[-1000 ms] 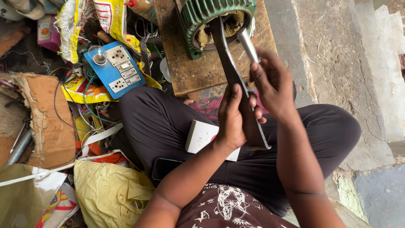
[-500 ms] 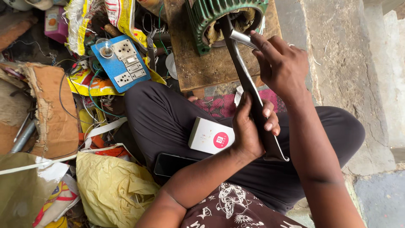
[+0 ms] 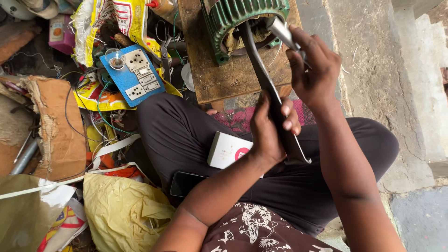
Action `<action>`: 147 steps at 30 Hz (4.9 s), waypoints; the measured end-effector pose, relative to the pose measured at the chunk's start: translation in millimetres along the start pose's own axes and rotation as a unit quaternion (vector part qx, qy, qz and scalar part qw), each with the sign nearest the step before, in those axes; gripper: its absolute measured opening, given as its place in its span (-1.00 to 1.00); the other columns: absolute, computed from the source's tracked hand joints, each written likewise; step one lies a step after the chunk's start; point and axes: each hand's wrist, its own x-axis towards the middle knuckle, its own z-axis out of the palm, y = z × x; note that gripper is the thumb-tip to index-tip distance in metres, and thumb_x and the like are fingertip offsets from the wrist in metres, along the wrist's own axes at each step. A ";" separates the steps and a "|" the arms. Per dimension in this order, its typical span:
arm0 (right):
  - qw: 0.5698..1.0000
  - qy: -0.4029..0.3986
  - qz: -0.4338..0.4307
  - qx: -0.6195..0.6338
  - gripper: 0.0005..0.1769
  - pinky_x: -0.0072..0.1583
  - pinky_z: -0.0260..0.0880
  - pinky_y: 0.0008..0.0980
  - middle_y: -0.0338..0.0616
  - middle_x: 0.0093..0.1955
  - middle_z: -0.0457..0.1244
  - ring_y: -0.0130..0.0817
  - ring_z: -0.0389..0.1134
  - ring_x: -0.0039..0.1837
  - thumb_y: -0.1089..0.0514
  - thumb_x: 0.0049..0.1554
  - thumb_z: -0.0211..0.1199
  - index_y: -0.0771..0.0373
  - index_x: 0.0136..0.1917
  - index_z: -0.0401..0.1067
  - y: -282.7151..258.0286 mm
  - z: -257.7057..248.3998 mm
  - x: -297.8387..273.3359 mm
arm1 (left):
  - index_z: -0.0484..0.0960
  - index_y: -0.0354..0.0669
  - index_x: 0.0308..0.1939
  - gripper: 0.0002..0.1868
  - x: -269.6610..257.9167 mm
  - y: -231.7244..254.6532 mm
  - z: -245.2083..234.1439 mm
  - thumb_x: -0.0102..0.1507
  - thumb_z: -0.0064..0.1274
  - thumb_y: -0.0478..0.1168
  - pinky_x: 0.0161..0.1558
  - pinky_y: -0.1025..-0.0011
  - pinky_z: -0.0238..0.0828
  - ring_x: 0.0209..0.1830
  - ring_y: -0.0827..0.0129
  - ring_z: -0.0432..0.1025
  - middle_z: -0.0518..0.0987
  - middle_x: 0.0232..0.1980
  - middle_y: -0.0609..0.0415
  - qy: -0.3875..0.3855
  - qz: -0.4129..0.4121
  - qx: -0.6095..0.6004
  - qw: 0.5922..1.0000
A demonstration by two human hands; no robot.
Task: The person uses a wrench and a metal rod to tighten bolts on a green electric motor. They then strip the ends of black wires and connect them to the motor's terminals, securing the connections with tape.
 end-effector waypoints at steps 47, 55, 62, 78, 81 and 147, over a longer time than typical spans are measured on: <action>0.997 -0.053 0.015 -0.062 -0.63 -0.24 0.30 -0.36 -0.15 -0.05 0.42 -0.32 0.41 -0.26 0.29 0.34 0.30 0.17 0.40 0.48 -2.3 5.9 12.1 | 0.34 0.12 -0.13 -0.70 19.3 18.1 -15.9 0.54 -0.34 0.13 -0.46 0.55 0.27 -0.55 0.58 0.24 0.36 -0.36 0.23 0.018 0.000 0.045 0.999; 0.995 -0.066 0.000 -0.081 -0.54 -0.19 0.35 -0.20 -0.02 -0.04 0.40 -0.11 0.40 -0.24 0.31 0.27 0.36 0.15 0.43 0.48 -8.7 12.4 14.7 | 0.32 0.05 -0.17 -0.61 23.5 17.1 -17.0 0.57 -0.38 0.17 -0.46 0.55 0.27 -0.54 0.59 0.24 0.36 -0.35 0.25 -0.016 0.015 0.042 0.999; 0.999 -0.039 -0.022 0.001 -0.56 0.11 0.51 -0.26 0.09 0.17 0.39 -0.04 0.51 0.13 0.45 0.30 0.27 0.25 0.41 0.41 -7.5 14.3 0.0 | 0.34 -0.04 -0.13 -0.58 33.9 6.4 -44.0 0.58 -0.35 0.17 -0.36 0.50 0.31 -0.49 0.55 0.26 0.35 -0.34 0.23 -0.038 -0.009 0.008 0.999; 0.990 -0.110 0.008 -0.082 -0.64 -0.14 0.39 -0.21 0.09 0.10 0.43 -0.03 0.46 -0.12 0.34 0.32 0.37 0.27 0.37 0.50 -17.0 17.8 9.5 | 0.38 0.00 -0.06 -0.61 11.5 5.7 -28.4 0.59 -0.27 0.19 -0.38 0.49 0.29 -0.49 0.55 0.26 0.37 -0.30 0.20 -0.052 0.024 -0.006 0.998; 0.998 -0.061 -0.006 -0.030 -0.69 0.06 0.49 -0.21 0.09 0.17 0.40 0.01 0.49 0.08 0.36 0.35 0.31 0.29 0.35 0.45 -24.1 14.1 8.9 | 0.38 -0.04 -0.03 -0.59 4.9 5.7 -19.8 0.59 -0.27 0.19 -0.38 0.50 0.30 -0.48 0.55 0.26 0.37 -0.29 0.19 -0.052 0.022 -0.003 0.998; 0.856 -0.152 0.344 0.355 -0.62 -0.08 0.45 -0.47 -0.12 -0.14 0.36 -0.48 0.43 -0.07 0.38 0.15 0.39 0.28 0.15 0.30 -29.1 0.3 -14.1 | 0.35 -0.11 0.20 -0.67 -33.6 -7.8 -42.7 0.50 -0.22 0.00 -0.03 0.25 0.62 -0.11 0.24 0.59 0.59 -0.02 -0.02 -0.005 -0.079 0.282 0.956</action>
